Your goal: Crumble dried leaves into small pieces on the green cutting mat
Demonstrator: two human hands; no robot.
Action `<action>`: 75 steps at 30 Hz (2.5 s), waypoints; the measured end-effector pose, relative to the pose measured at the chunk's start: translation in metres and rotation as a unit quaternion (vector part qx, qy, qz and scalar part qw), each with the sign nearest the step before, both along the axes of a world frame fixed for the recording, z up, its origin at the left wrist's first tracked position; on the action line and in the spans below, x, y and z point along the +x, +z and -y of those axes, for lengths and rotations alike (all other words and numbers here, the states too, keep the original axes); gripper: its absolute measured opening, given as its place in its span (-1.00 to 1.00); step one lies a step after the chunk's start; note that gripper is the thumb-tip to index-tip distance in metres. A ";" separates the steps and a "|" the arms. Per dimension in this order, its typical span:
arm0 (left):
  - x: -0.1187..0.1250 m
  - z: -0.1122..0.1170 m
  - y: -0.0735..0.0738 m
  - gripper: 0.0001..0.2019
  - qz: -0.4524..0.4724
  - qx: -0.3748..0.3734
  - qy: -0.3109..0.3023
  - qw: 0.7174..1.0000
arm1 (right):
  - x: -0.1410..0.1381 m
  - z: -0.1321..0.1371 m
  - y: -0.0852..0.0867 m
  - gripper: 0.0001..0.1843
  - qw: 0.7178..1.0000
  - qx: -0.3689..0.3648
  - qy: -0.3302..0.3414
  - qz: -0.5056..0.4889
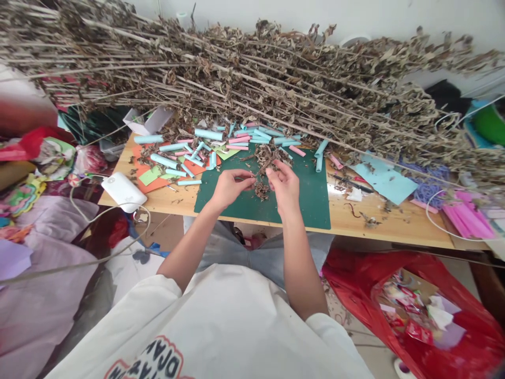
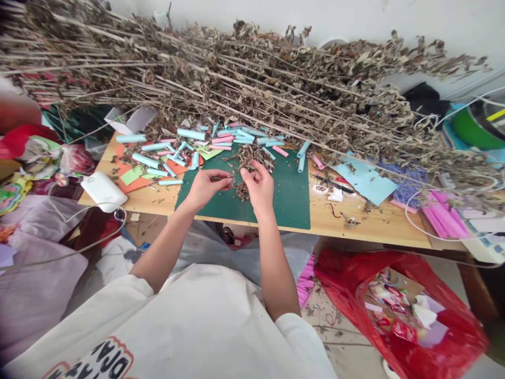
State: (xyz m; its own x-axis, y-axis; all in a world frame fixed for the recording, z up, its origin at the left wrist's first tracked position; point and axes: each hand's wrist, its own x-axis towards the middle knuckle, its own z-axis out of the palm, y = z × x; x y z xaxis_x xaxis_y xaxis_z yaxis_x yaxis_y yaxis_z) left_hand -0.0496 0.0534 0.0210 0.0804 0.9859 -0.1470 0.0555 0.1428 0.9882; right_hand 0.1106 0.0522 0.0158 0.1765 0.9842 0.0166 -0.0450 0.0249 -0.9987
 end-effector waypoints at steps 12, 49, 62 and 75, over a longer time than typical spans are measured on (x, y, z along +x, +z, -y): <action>-0.006 0.006 -0.015 -0.64 0.021 -0.025 -0.010 0.999 | 0.017 -0.006 0.004 -0.69 0.987 -0.008 -0.135 -0.085; 0.003 0.000 -0.006 -0.61 -0.002 0.052 -0.115 0.992 | 0.014 0.030 0.005 -0.67 0.972 0.053 0.119 0.195; 0.007 -0.001 -0.011 -0.62 0.080 -0.011 -0.104 0.991 | -0.007 0.034 -0.020 -0.79 0.986 0.047 -0.052 0.153; 0.012 0.000 -0.022 -0.75 0.082 -0.005 -0.054 0.995 | -0.004 0.037 -0.015 -0.82 0.953 0.114 -0.031 0.278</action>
State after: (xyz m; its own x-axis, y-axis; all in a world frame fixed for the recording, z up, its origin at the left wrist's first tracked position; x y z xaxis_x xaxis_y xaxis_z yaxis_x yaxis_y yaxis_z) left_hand -0.0375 0.0532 -0.0013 0.2092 0.9687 -0.1335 -0.0900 0.1550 0.9838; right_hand 0.1070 0.0148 0.0004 0.1355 0.9317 0.3371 0.4979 0.2302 -0.8362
